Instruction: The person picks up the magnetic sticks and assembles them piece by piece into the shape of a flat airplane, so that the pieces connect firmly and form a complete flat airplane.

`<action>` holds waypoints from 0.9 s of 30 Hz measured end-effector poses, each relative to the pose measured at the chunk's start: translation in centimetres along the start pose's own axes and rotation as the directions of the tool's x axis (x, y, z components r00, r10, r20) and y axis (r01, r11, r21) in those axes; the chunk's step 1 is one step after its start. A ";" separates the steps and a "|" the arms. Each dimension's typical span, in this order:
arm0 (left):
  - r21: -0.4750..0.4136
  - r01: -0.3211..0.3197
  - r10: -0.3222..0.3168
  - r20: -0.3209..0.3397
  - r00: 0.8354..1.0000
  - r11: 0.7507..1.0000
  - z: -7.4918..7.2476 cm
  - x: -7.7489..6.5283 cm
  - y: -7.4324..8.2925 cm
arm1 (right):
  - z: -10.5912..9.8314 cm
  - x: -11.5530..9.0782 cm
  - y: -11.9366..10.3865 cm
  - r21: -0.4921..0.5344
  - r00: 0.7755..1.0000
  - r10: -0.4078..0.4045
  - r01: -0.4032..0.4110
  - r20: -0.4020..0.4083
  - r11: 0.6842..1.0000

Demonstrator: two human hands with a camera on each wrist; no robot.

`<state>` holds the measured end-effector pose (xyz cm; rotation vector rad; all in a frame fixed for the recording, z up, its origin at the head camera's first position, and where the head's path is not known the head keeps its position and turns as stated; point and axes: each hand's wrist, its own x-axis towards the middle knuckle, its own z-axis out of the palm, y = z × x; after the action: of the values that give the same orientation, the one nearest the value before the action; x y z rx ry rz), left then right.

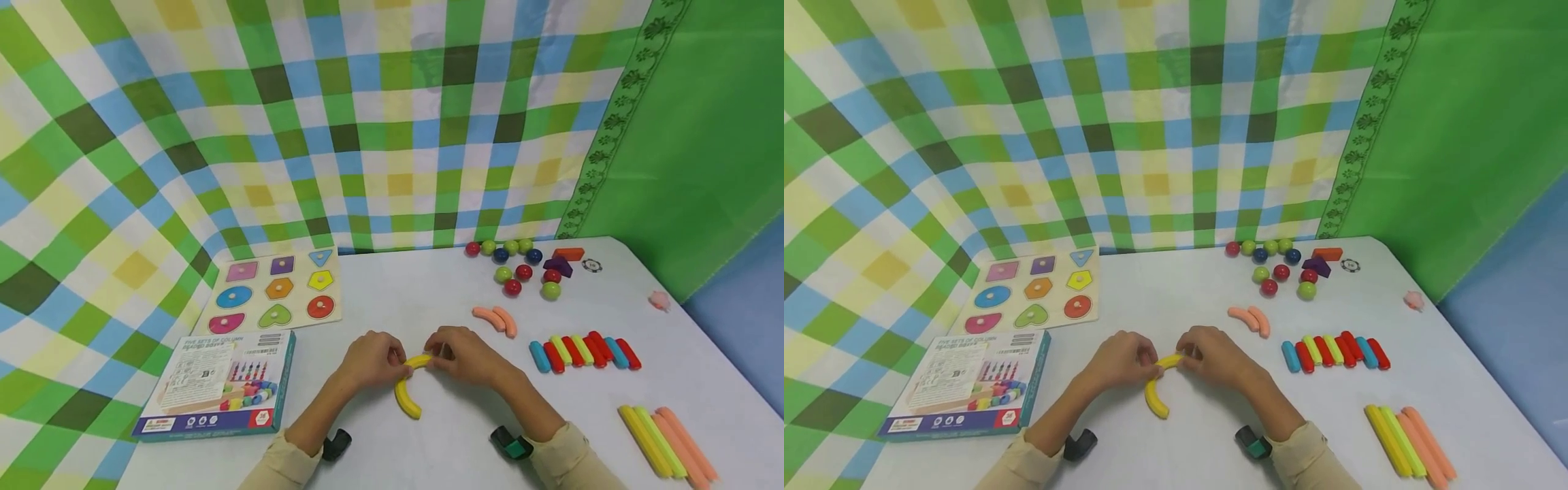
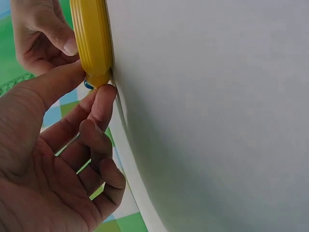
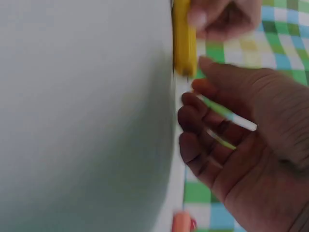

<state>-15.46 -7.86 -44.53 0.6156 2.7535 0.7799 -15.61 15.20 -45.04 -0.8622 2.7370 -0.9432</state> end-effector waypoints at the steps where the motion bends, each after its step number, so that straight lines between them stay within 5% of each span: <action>1: 0.000 0.007 -0.007 -0.002 1.000 1.000 0.0 -0.1 0.0 | -0.6 -0.2 0.2 -0.004 1.000 0.028 -0.028 -0.011 1.000; 6: -0.002 0.045 -0.045 -0.001 0.999 0.999 0.1 -0.7 -0.3 | -4.6 -2.3 2.3 -0.033 0.970 0.212 -0.217 -0.123 0.976; 10: 0.021 0.072 -0.072 -0.016 0.997 0.997 -0.1 -1.1 -0.4 | -8.1 -4.7 4.1 -0.094 0.898 0.406 -0.425 -0.170 0.900; 14: 0.026 0.078 -0.077 -0.025 0.997 0.997 -0.6 -1.3 -0.4 | -10.0 -6.3 5.3 -0.154 0.804 0.591 -0.593 -0.067 0.790; 17: 0.021 0.078 -0.078 -0.024 0.997 0.997 -0.7 -1.4 -0.4 | -10.2 -6.8 5.8 -0.174 0.758 0.652 -0.640 0.014 0.748; 22: 0.025 0.108 -0.108 -0.014 0.994 0.994 -0.6 -1.2 -0.6 | -9.8 -6.5 6.1 -0.228 0.741 0.671 -0.647 0.037 0.727; 27: 0.020 0.110 -0.110 -0.013 0.994 0.994 -0.6 -1.1 -0.6 | -9.1 -5.7 5.5 -0.281 0.788 0.615 -0.584 0.029 0.761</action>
<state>-14.92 -9.07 -44.24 0.4597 2.7822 0.7342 -16.08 26.70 -41.44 -0.0106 2.7653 -0.3918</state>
